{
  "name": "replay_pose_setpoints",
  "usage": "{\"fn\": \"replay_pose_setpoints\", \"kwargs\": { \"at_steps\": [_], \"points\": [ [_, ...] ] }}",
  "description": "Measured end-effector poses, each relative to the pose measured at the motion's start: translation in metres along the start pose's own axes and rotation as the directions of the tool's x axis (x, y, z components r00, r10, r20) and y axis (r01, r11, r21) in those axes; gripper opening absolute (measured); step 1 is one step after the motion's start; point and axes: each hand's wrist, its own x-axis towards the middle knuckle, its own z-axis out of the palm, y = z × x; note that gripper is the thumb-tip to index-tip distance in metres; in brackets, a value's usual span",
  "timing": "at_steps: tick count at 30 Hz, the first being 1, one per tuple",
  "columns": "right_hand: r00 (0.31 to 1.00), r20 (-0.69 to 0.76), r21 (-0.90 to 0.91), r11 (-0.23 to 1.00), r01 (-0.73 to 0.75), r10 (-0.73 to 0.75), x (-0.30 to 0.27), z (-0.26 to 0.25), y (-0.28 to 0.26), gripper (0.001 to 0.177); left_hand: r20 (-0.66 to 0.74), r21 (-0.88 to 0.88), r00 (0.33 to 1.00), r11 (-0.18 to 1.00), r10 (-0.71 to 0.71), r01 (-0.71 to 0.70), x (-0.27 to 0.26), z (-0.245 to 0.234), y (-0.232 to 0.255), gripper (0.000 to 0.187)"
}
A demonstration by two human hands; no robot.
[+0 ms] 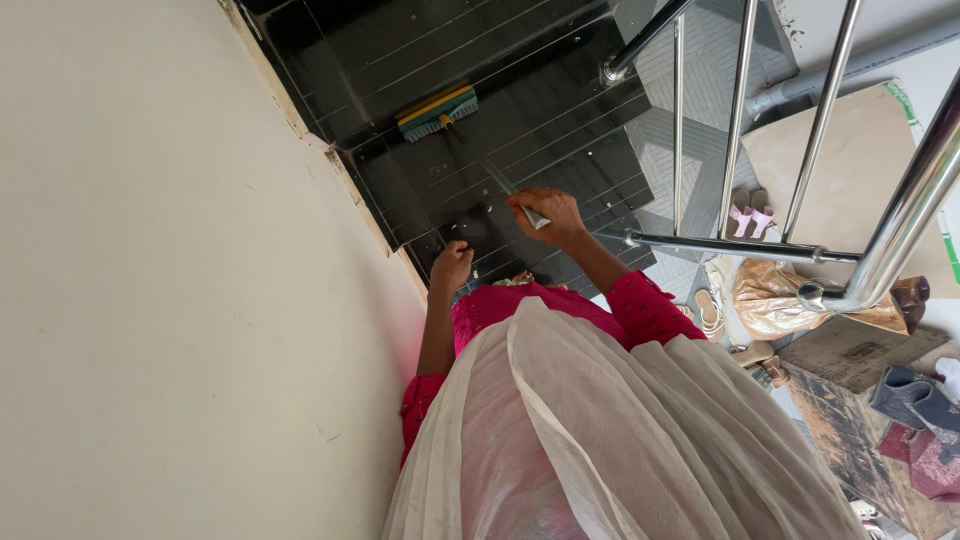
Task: The person cleans the black marble steps of a staircase using a hand brush, moving the brush across the surface and into the corners of each step.
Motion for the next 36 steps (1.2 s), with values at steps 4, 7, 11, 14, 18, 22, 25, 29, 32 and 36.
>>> {"fn": "replay_pose_setpoints", "kwargs": {
  "at_steps": [4, 7, 11, 14, 18, 22, 25, 29, 32, 36],
  "points": [
    [0.992, 0.009, 0.035, 0.991, -0.129, 0.129, 0.009, -0.028, 0.025, 0.023, -0.004, -0.002, 1.0, 1.0, 0.006, -0.006, 0.0, -0.002, -0.001, 0.043],
    [0.976, -0.02, 0.1, 0.971, -0.216, 0.219, 0.017, -0.053, 0.039, 0.026, -0.026, 0.004, 0.999, 0.999, 0.044, -0.044, -0.003, -0.004, -0.001, 0.042],
    [0.907, -0.052, 0.116, 0.905, -0.41, 0.418, 0.034, -0.087, 0.06, 0.027, -0.054, 0.018, 0.995, 0.997, 0.079, -0.078, -0.003, -0.004, -0.002, 0.041],
    [0.879, -0.089, 0.123, 0.881, -0.457, 0.469, 0.047, -0.104, 0.076, 0.027, -0.017, 0.027, 1.0, 1.0, -0.002, 0.002, -0.004, -0.006, -0.002, 0.041],
    [0.827, -0.134, 0.176, 0.834, -0.522, 0.546, 0.065, -0.128, 0.097, 0.025, -0.033, 0.002, 0.999, 1.0, 0.003, -0.003, -0.007, -0.007, -0.001, 0.042],
    [0.803, -0.189, 0.159, 0.825, -0.542, 0.565, 0.08, -0.144, 0.113, 0.025, -0.044, 0.016, 0.999, 0.999, 0.029, -0.029, -0.008, -0.01, 0.003, 0.042],
    [0.779, -0.207, 0.133, 0.806, -0.577, 0.592, 0.086, -0.152, 0.126, 0.025, -0.058, 0.015, 0.997, 0.998, 0.055, -0.055, -0.012, -0.011, 0.006, 0.041],
    [0.682, -0.129, 0.172, 0.694, -0.699, 0.72, 0.077, -0.154, 0.144, 0.026, -0.038, 0.01, 0.999, 1.0, 0.016, -0.016, -0.016, -0.013, 0.01, 0.041],
    [0.754, -0.198, 0.215, 0.778, -0.59, 0.627, 0.06, -0.141, 0.159, 0.026, -0.029, 0.026, 1.0, 1.0, 0.0, 0.0, -0.017, -0.016, 0.016, 0.041],
    [0.777, -0.241, 0.341, 0.8, -0.494, 0.582, 0.026, -0.12, 0.176, 0.027, -0.04, 0.064, 0.999, 0.998, 0.022, -0.02, -0.024, -0.016, 0.022, 0.04]
  ]
}}
